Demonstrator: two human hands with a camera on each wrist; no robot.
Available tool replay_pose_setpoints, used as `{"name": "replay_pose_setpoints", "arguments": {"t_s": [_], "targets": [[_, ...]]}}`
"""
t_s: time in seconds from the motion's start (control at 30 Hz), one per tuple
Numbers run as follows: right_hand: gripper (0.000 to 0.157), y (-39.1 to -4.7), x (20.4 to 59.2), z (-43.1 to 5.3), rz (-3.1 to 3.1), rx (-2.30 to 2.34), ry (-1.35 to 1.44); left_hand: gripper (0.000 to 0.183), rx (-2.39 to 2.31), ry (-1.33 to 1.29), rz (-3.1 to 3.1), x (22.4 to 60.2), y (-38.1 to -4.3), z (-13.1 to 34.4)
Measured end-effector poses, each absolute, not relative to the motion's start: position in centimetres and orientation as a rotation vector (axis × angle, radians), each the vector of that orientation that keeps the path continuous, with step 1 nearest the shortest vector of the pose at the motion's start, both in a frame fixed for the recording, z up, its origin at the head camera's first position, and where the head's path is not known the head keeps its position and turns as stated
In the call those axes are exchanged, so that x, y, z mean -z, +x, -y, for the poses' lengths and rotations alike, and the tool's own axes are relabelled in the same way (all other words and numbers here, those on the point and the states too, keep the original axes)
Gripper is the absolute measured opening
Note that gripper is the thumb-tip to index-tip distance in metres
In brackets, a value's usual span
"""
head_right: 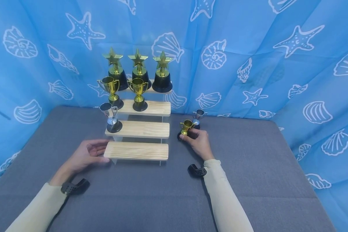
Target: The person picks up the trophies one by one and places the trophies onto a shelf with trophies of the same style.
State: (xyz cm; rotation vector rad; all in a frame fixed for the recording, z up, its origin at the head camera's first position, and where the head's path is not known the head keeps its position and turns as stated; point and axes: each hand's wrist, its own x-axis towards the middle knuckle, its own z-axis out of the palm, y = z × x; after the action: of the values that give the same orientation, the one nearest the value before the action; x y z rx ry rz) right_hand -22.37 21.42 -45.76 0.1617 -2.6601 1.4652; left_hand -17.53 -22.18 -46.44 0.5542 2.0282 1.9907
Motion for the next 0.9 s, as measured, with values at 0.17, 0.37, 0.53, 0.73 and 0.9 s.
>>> {"name": "replay_pose_setpoints", "arguments": {"t_s": [0.17,0.37,0.53,0.73,0.9], "targets": [[0.036,-22.3,45.5,-21.4,2.655,-1.459,0.167,0.07,-1.99,0.569,-2.035,46.6,-17.6,22.2],[0.035,-22.2,44.9,-21.2,2.642,-1.444,0.188,0.07,-1.979,0.55,-2.047,46.6,-17.6,22.1],[0.036,-22.1,44.1,-21.1,2.625,-1.429,0.203,0.071,-1.986,0.551,-2.044,46.4,-17.5,22.1],[0.036,-21.8,42.9,-20.8,2.589,-1.427,0.215,0.07,-1.987,0.558,-2.045,46.4,-17.5,22.1],[0.037,-21.4,41.5,-20.6,2.54,-1.433,0.251,0.071,-1.987,0.558,-2.04,46.4,-17.5,22.1]]}}
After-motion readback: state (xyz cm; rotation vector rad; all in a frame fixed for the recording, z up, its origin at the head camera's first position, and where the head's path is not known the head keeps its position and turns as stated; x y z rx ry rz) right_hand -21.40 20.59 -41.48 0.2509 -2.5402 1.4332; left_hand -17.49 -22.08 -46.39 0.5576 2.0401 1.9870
